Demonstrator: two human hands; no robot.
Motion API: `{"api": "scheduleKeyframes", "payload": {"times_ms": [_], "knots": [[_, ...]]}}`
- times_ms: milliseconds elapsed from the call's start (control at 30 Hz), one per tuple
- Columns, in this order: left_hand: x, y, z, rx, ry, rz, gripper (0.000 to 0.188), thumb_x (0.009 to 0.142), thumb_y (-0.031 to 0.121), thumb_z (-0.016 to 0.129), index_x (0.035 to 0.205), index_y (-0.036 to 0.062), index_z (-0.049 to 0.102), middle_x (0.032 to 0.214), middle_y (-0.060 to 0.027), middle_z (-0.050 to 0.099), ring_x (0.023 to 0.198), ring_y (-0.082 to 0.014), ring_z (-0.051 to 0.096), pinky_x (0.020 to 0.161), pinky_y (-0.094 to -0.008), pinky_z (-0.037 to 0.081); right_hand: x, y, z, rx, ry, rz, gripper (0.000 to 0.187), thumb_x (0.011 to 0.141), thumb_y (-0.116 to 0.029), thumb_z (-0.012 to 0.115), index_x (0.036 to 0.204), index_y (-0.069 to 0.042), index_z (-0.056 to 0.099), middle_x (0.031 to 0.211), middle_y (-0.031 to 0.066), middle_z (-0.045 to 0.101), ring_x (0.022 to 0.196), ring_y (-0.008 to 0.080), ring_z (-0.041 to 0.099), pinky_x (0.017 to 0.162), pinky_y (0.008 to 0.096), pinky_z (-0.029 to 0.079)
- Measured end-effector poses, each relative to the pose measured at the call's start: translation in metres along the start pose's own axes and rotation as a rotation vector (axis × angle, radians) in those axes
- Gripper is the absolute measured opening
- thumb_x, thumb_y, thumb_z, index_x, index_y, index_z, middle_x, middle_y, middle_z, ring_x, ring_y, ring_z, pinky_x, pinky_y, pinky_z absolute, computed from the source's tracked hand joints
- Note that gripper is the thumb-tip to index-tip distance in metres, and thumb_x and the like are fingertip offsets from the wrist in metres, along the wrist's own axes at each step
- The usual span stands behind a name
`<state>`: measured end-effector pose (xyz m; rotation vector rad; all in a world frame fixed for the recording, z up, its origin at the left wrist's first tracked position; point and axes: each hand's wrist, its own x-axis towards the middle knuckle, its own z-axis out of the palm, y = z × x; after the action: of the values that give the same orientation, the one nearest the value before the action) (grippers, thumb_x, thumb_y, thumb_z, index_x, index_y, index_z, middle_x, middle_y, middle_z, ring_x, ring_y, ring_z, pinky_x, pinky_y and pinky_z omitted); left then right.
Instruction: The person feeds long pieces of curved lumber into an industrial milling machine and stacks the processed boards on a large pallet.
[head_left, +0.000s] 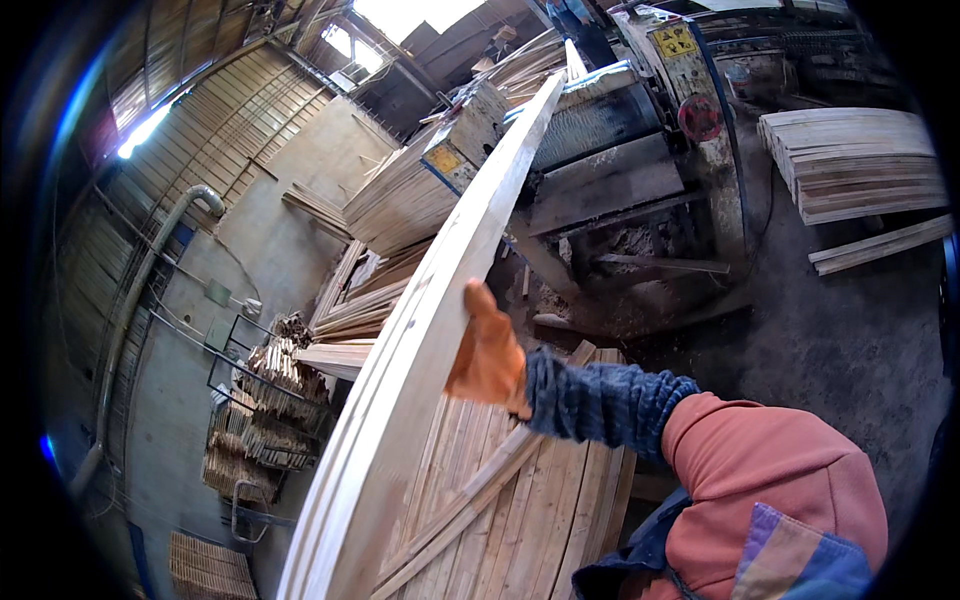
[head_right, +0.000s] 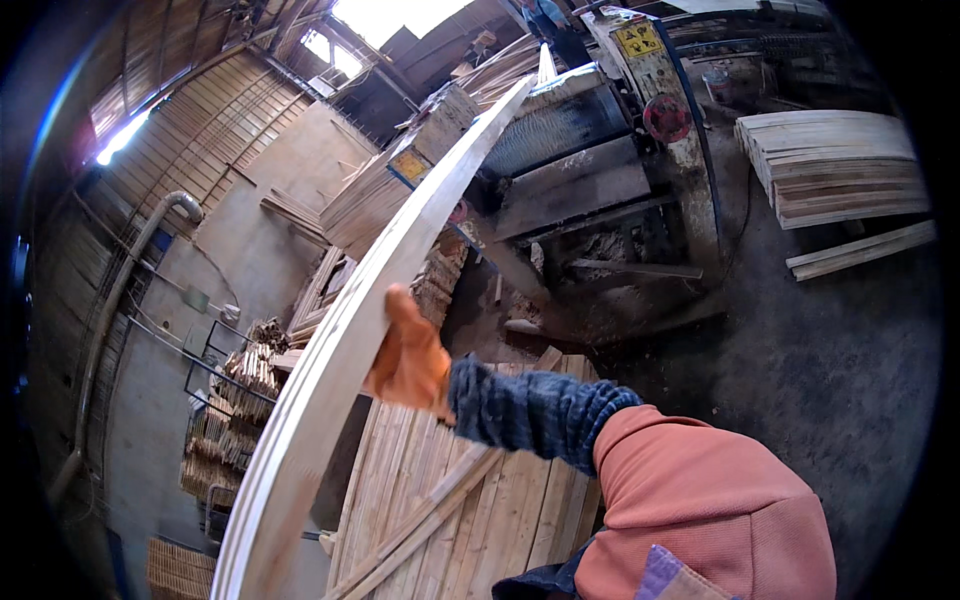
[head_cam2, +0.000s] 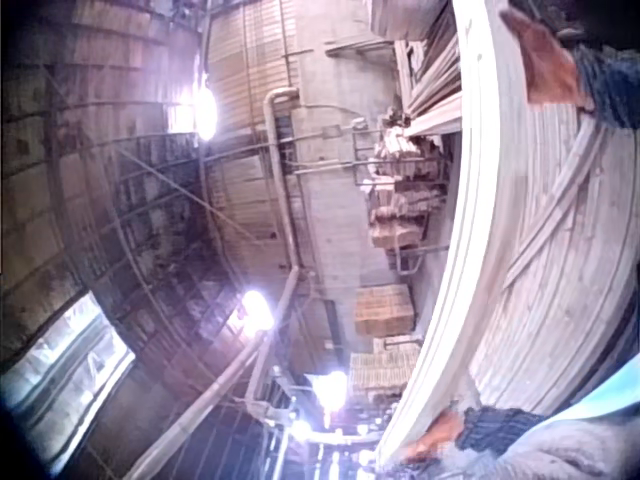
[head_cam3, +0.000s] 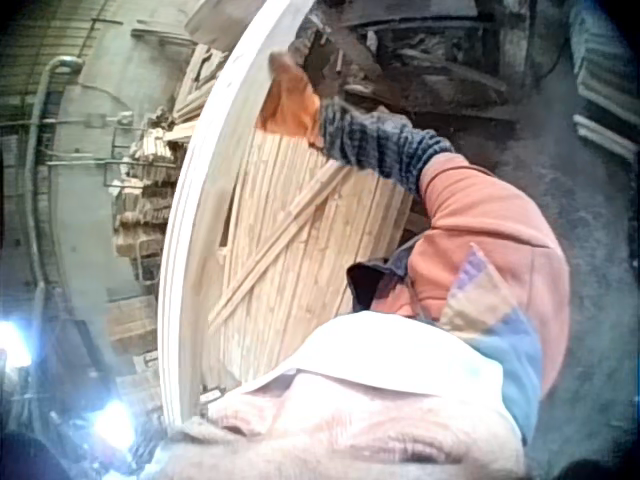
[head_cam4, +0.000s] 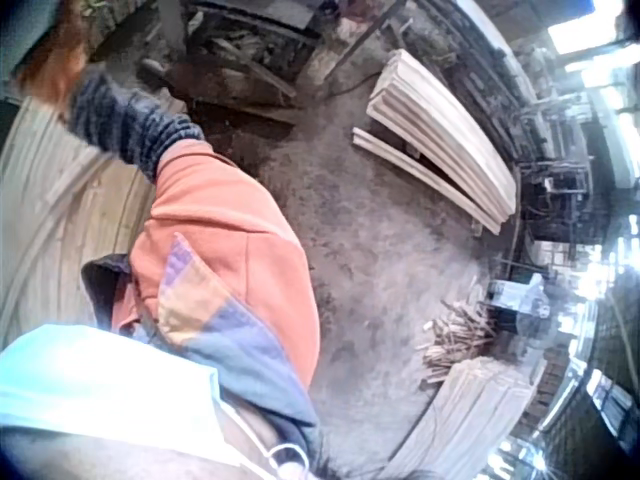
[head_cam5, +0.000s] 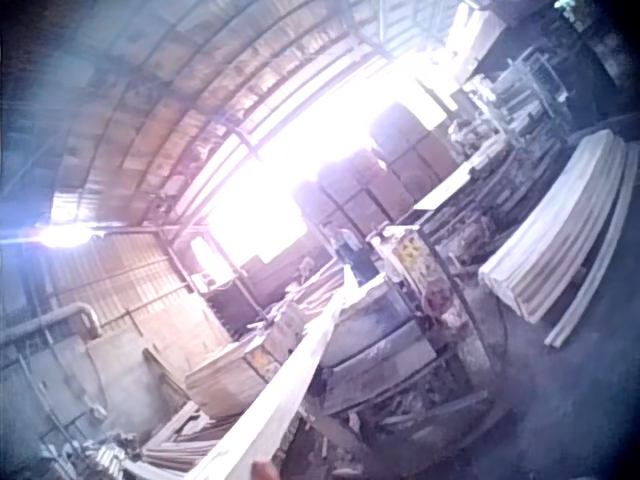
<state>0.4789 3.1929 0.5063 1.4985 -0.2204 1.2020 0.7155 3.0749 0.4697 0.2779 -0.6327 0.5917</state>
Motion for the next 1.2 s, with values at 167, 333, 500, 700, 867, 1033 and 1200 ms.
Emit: {"api": "scheduleKeyframes", "payload": {"times_ms": [167, 333, 500, 700, 867, 1033, 1200], "knots": [[0.002, -0.007, 0.018, -0.014, -0.064, -0.049, 0.071, 0.098, 0.032, 0.072, 0.152, -0.0051, 0.044, 0.14, -0.0225, 0.063, 0.12, -0.029, 0.065, 0.107, -0.0446, 0.052, -0.035, 0.081, 0.015, -0.124, -0.231, -0.018, 0.07, 0.092, -0.06, 0.076, 0.144, -0.02, 0.053, 0.142, 0.0039, 0.063, 0.133, 0.0228, 0.062, 0.117, 0.0458, 0.049], [-0.002, -0.01, 0.022, 0.003, -0.063, -0.06, 0.071, 0.098, 0.033, 0.072, 0.152, -0.0044, 0.044, 0.14, -0.0221, 0.062, 0.121, -0.029, 0.064, 0.107, -0.045, 0.052, -0.054, 0.082, 0.018, 0.049, -0.384, -0.001, 0.08, 0.09, -0.063, 0.076, 0.153, -0.022, 0.048, 0.149, 0.0053, 0.059, 0.137, 0.0242, 0.06, 0.114, 0.0445, 0.052], [-0.004, -0.016, 0.027, 0.012, -0.066, -0.079, 0.072, 0.098, 0.035, 0.071, 0.153, -0.0038, 0.044, 0.141, -0.0217, 0.061, 0.122, -0.029, 0.063, 0.108, -0.0454, 0.051, 0.002, -0.019, -0.021, -0.008, -0.338, 0.105, 0.081, 0.095, -0.056, 0.07, 0.158, -0.011, 0.045, 0.162, 0.0146, 0.047, 0.146, 0.0326, 0.051, 0.117, 0.0576, 0.047], [-0.002, -0.021, 0.04, -0.012, -0.085, -0.085, 0.072, 0.099, 0.037, 0.07, 0.153, -0.0031, 0.043, 0.142, -0.0212, 0.061, 0.123, -0.0291, 0.062, 0.108, -0.0458, 0.051, -0.027, -0.006, 0.009, 0.013, -0.274, 0.094, 0.083, 0.092, -0.045, 0.079, 0.157, -0.008, 0.044, 0.161, 0.0179, 0.047, 0.151, 0.0363, 0.043, 0.123, 0.0623, 0.038], [-0.004, -0.029, 0.051, -0.035, -0.114, -0.095, 0.073, 0.099, 0.038, 0.069, 0.153, -0.0024, 0.043, 0.143, -0.0208, 0.06, 0.124, -0.0291, 0.061, 0.109, -0.0462, 0.05, -0.03, -0.014, 0.015, -0.093, -0.379, 0.009, 0.102, 0.08, -0.066, 0.081, 0.157, -0.009, 0.046, 0.161, 0.0135, 0.048, 0.146, 0.0336, 0.05, 0.122, 0.0582, 0.042], [-0.005, -0.037, 0.065, -0.034, -0.144, -0.108, 0.073, 0.099, 0.04, 0.068, 0.154, -0.0018, 0.042, 0.144, -0.0203, 0.059, 0.125, -0.0292, 0.06, 0.109, -0.0466, 0.05, -0.019, -0.072, 0.025, -0.145, -0.375, -0.079, 0.089, 0.085, -0.061, 0.08, 0.149, -0.005, 0.052, 0.149, 0.0177, 0.058, 0.141, 0.0357, 0.054, 0.119, 0.0615, 0.043], [-0.006, -0.048, 0.086, -0.045, -0.16, -0.113, 0.074, 0.099, 0.041, 0.067, 0.154, -0.0012, 0.042, 0.145, -0.0199, 0.058, 0.127, -0.0292, 0.059, 0.11, -0.047, 0.049, 0.006, -0.127, -0.01, 0.087, -0.205, 0.063, 0.055, 0.092, -0.034, 0.075, 0.135, -0.001, 0.067, 0.137, 0.0244, 0.066, 0.134, 0.0406, 0.061, 0.117, 0.0656, 0.044]]}}
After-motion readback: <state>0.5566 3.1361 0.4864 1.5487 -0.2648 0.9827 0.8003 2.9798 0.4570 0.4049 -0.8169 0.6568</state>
